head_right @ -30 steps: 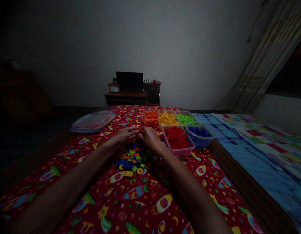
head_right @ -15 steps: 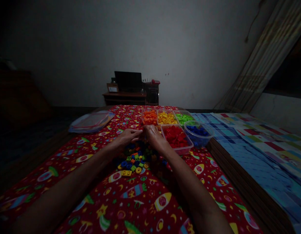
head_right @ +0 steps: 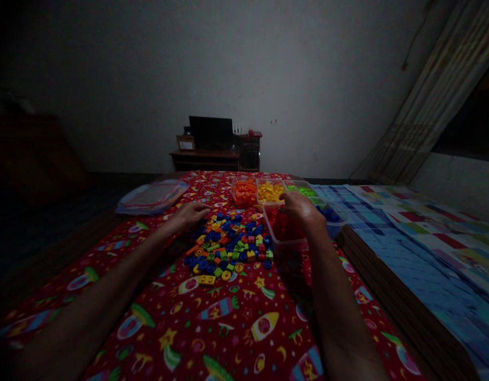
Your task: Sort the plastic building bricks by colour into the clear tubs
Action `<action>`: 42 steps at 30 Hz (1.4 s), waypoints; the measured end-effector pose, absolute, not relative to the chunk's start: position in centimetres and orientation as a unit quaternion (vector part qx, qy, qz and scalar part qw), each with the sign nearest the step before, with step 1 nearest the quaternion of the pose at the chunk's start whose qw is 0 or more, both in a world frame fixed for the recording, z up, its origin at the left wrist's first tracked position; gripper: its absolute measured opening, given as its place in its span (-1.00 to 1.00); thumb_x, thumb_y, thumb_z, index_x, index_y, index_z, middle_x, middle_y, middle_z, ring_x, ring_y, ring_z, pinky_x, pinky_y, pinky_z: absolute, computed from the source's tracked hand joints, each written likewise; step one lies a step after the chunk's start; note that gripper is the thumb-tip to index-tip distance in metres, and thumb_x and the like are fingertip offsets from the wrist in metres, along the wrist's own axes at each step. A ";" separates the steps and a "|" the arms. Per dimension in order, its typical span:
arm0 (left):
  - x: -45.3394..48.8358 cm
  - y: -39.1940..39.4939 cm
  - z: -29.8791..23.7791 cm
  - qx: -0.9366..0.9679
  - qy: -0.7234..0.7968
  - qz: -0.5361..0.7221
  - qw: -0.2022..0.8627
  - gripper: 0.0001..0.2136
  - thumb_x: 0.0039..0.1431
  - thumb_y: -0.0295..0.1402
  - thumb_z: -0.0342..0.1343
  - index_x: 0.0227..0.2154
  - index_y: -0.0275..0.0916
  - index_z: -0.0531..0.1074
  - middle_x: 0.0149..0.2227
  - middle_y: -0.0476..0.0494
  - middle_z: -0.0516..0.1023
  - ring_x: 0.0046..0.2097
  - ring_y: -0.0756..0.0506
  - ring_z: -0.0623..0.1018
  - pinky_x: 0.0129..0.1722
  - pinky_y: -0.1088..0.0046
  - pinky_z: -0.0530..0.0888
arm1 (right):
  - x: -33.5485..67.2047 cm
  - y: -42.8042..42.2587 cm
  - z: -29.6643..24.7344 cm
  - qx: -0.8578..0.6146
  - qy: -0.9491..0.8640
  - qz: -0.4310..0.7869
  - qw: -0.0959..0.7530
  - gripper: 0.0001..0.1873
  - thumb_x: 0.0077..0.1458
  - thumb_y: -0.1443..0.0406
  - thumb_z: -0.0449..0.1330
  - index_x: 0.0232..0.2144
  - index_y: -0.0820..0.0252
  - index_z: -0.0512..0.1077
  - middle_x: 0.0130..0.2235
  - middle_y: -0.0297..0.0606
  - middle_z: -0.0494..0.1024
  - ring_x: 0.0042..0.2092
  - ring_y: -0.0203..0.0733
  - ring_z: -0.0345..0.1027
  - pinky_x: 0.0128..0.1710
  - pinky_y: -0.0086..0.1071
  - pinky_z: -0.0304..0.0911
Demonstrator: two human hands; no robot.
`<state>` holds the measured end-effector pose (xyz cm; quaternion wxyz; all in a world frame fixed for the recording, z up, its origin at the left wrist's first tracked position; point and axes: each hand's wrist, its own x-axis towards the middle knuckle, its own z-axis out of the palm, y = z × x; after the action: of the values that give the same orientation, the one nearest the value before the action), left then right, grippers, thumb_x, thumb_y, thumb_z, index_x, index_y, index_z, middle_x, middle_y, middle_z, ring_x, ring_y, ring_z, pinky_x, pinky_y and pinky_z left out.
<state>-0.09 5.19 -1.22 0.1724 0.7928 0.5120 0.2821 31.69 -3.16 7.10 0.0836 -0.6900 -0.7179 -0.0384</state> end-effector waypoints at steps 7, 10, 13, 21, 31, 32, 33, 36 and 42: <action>-1.4 5.9 -3.0 0.813 0.517 0.182 0.194 -0.65 -0.08 -0.19 0.08 -0.25 -0.22 0.57 -0.22 -0.10 0.62 -0.19 -0.16 0.55 -0.25 0.50 0.43 | 24.8 -1.6 2.6 -0.531 -0.838 -0.044 0.119 -0.73 0.19 0.36 0.00 -0.20 0.26 0.48 -0.26 -0.09 0.53 -0.27 -0.21 0.35 -0.32 -0.42 0.12; -1.4 5.9 -2.9 0.828 0.485 0.168 0.225 -0.65 -0.08 -0.17 0.09 -0.24 -0.20 0.57 -0.23 -0.07 0.63 -0.23 -0.14 0.55 -0.27 0.51 0.42 | 22.6 -1.4 0.1 -0.476 -0.871 -0.020 0.119 -0.71 0.17 0.39 0.01 -0.10 0.28 0.44 -0.20 -0.07 0.53 -0.21 -0.18 0.37 -0.29 -0.42 0.13; -1.2 5.7 -3.0 0.842 0.459 0.164 0.233 -0.64 -0.06 -0.15 0.09 -0.22 -0.18 0.57 -0.25 -0.06 0.62 -0.25 -0.13 0.54 -0.30 0.53 0.40 | 22.0 -1.3 -0.9 -0.436 -0.893 0.027 0.103 -0.62 0.11 0.47 0.01 -0.04 0.25 0.42 -0.17 -0.11 0.55 -0.20 -0.21 0.39 -0.29 -0.45 0.15; -0.1 5.3 -3.3 0.849 0.457 0.144 0.221 -0.55 -0.15 -0.14 0.19 -0.14 -0.20 0.53 -0.24 -0.08 0.60 -0.26 -0.11 0.53 -0.33 0.55 0.38 | 23.3 -1.7 1.3 -0.491 -0.871 0.021 -0.005 -0.66 0.01 0.44 0.07 -0.18 0.17 0.51 -0.21 -0.13 0.57 -0.21 -0.12 0.42 -0.30 -0.40 0.20; -0.2 5.1 -3.4 0.833 0.480 0.153 0.229 -0.74 -0.07 -0.24 0.07 -0.37 -0.29 0.52 -0.42 -0.07 0.57 -0.38 -0.07 0.50 -0.45 0.54 0.34 | 22.2 -1.8 0.3 -0.528 -0.849 0.011 0.035 -0.66 0.22 0.28 -0.03 -0.29 0.31 0.53 -0.30 -0.05 0.57 -0.26 -0.17 0.43 -0.37 -0.45 0.11; -0.2 5.3 -3.5 0.830 0.486 0.152 0.230 -0.74 -0.07 -0.24 0.08 -0.37 -0.29 0.52 -0.42 -0.07 0.57 -0.39 -0.07 0.50 -0.46 0.54 0.34 | 22.2 -1.8 0.3 -0.526 -0.849 0.021 0.043 -0.70 0.19 0.32 0.00 -0.27 0.31 0.53 -0.29 -0.07 0.57 -0.26 -0.18 0.43 -0.37 -0.47 0.11; -0.2 5.4 -3.6 0.827 0.489 0.153 0.231 -0.75 -0.08 -0.26 0.08 -0.37 -0.29 0.51 -0.41 -0.07 0.57 -0.38 -0.07 0.50 -0.45 0.54 0.34 | 22.1 -1.8 0.4 -0.519 -0.853 0.036 0.049 -0.73 0.14 0.35 0.04 -0.24 0.30 0.53 -0.27 -0.09 0.58 -0.25 -0.20 0.42 -0.36 -0.48 0.11; -0.2 5.5 -3.7 0.827 0.482 0.163 0.238 -0.76 -0.09 -0.29 0.08 -0.35 -0.28 0.51 -0.38 -0.07 0.59 -0.34 -0.08 0.51 -0.40 0.54 0.38 | 22.4 -1.6 0.8 -0.495 -0.864 0.084 0.032 -0.71 0.06 0.39 0.09 -0.17 0.26 0.52 -0.27 -0.17 0.58 -0.30 -0.24 0.40 -0.40 -0.50 0.10; 0.4 4.7 -2.7 0.845 0.467 0.152 0.211 -0.69 -0.06 -0.32 0.08 -0.23 -0.28 0.52 -0.25 -0.12 0.60 -0.22 -0.12 0.54 -0.27 0.50 0.41 | 23.8 -0.6 1.0 -0.464 -0.877 0.112 -0.054 -0.80 0.05 0.34 0.13 -0.33 0.28 0.56 -0.38 -0.23 0.55 -0.43 -0.31 0.30 -0.46 -0.50 0.04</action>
<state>0.42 4.72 -2.68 0.2109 0.8453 0.4665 0.1525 23.84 -0.56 1.00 -0.0539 -0.4637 -0.8772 0.1125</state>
